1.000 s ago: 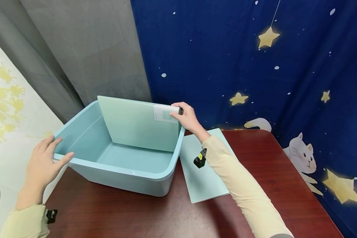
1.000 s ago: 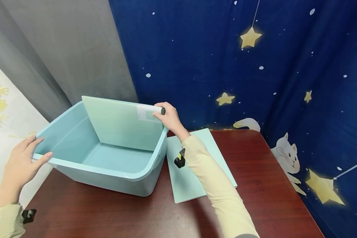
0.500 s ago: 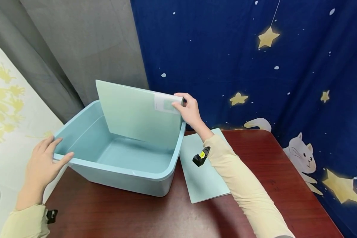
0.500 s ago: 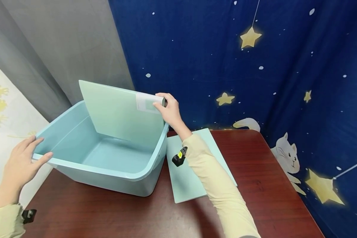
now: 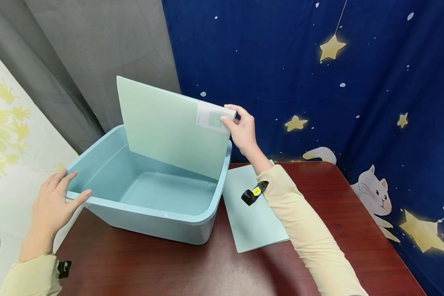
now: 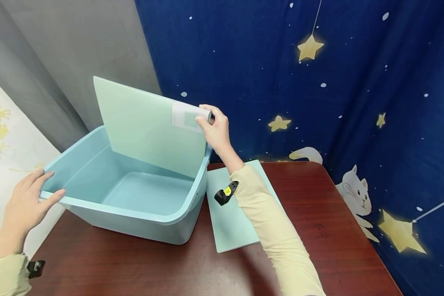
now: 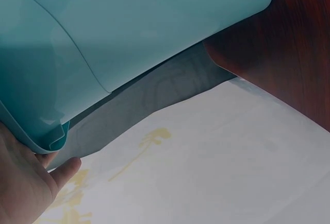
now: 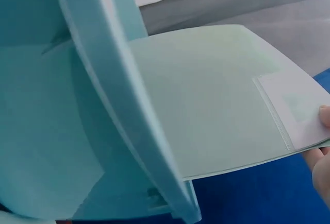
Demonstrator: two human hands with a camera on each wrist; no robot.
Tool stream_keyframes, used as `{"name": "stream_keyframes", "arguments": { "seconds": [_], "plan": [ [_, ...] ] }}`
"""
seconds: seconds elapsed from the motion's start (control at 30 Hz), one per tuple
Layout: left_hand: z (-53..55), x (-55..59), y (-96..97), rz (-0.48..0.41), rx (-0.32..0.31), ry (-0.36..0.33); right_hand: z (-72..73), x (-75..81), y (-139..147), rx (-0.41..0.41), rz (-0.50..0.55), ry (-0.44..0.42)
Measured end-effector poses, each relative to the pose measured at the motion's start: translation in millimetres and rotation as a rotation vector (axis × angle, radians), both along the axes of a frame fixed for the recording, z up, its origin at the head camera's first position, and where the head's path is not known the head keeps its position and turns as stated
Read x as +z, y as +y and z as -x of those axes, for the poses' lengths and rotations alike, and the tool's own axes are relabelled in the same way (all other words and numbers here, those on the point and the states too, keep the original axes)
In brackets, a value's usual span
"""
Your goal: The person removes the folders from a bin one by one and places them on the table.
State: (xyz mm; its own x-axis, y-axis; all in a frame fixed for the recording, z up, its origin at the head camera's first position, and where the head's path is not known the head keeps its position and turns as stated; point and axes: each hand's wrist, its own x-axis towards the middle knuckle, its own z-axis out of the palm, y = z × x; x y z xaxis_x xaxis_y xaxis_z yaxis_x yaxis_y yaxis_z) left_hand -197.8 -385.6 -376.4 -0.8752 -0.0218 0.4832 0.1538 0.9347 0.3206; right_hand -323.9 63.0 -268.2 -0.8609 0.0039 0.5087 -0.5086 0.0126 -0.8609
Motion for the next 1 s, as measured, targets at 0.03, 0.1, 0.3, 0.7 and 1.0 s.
{"name": "stream_keyframes", "arguments": {
  "seconds": [0.03, 0.1, 0.3, 0.7, 1.0],
  "plan": [
    [0.1, -0.3, 0.2, 0.001, 0.0, -0.002, 2.1, -0.7, 0.6, -0.002, 0.013, 0.006],
    [-0.4, -0.2, 1.0, 0.0, 0.0, -0.004, 1.6, 0.8, 1.1, -0.014, 0.031, 0.015],
    [-2.6, 0.8, 3.0, -0.01, -0.008, -0.006, -4.2, 9.8, 4.4, -0.032, 0.114, 0.064],
    [-1.9, -0.9, 1.1, 0.007, 0.002, -0.007, -13.8, 28.2, 13.2, -0.063, 0.255, 0.159],
    [-3.5, -1.3, 0.8, 0.007, -0.001, -0.017, -20.7, 41.4, 23.7, -0.089, 0.39, 0.215]
  ]
}}
